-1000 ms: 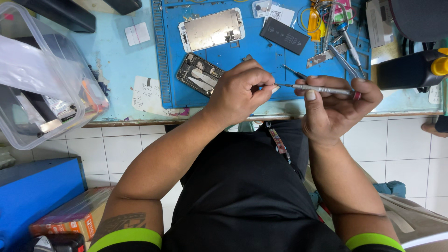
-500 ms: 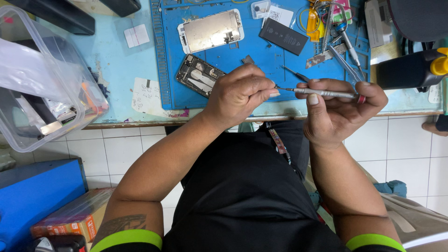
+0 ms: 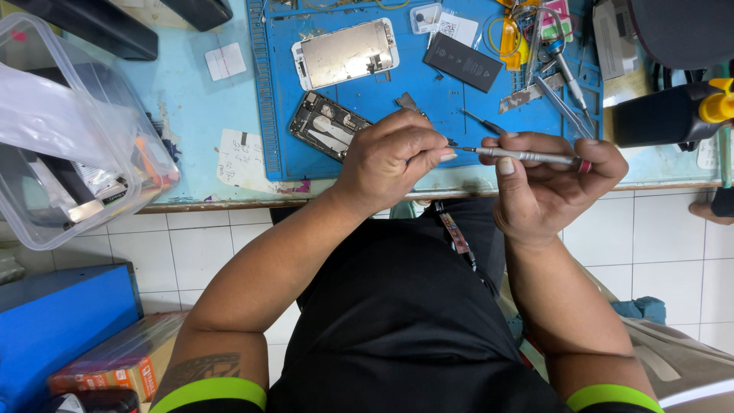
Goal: The person disassembles the internal components of a mobile phone by hand and with a screwdriver, removing small screws and prying up connectors.
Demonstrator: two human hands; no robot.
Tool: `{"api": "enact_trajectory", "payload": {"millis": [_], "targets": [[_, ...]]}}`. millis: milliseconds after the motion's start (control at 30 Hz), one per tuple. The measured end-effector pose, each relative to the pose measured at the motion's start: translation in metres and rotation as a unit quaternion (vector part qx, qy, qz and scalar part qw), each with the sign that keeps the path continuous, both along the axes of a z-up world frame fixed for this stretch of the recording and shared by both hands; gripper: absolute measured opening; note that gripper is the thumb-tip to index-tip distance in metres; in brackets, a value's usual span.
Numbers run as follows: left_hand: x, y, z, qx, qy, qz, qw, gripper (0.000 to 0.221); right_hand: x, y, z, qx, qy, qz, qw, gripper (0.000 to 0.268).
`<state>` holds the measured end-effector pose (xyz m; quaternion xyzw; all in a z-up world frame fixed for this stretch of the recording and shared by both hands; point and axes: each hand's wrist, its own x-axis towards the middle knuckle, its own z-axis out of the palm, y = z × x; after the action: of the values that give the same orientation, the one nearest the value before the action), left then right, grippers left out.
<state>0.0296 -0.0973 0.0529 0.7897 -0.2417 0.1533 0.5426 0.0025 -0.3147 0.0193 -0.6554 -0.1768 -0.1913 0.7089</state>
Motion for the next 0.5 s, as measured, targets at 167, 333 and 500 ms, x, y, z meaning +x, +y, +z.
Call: {"api": "enact_trajectory", "payload": {"millis": [167, 333, 500], "targets": [[-0.001, 0.002, 0.001, 0.040, -0.018, 0.026, 0.999, 0.028, -0.001, 0.000, 0.001, 0.002, 0.004, -0.002, 1.000, 0.059], [-0.002, 0.016, 0.002, 0.025, 0.015, 0.000, 1.000, 0.029, 0.003, 0.004, 0.000, 0.017, 0.006, 0.008, 1.000, 0.057], [-0.007, 0.022, -0.007, -0.059, 0.162, -0.046, 0.984, 0.025, 0.007, 0.014, -0.001, 0.072, 0.053, 0.018, 0.996, 0.054]]}}
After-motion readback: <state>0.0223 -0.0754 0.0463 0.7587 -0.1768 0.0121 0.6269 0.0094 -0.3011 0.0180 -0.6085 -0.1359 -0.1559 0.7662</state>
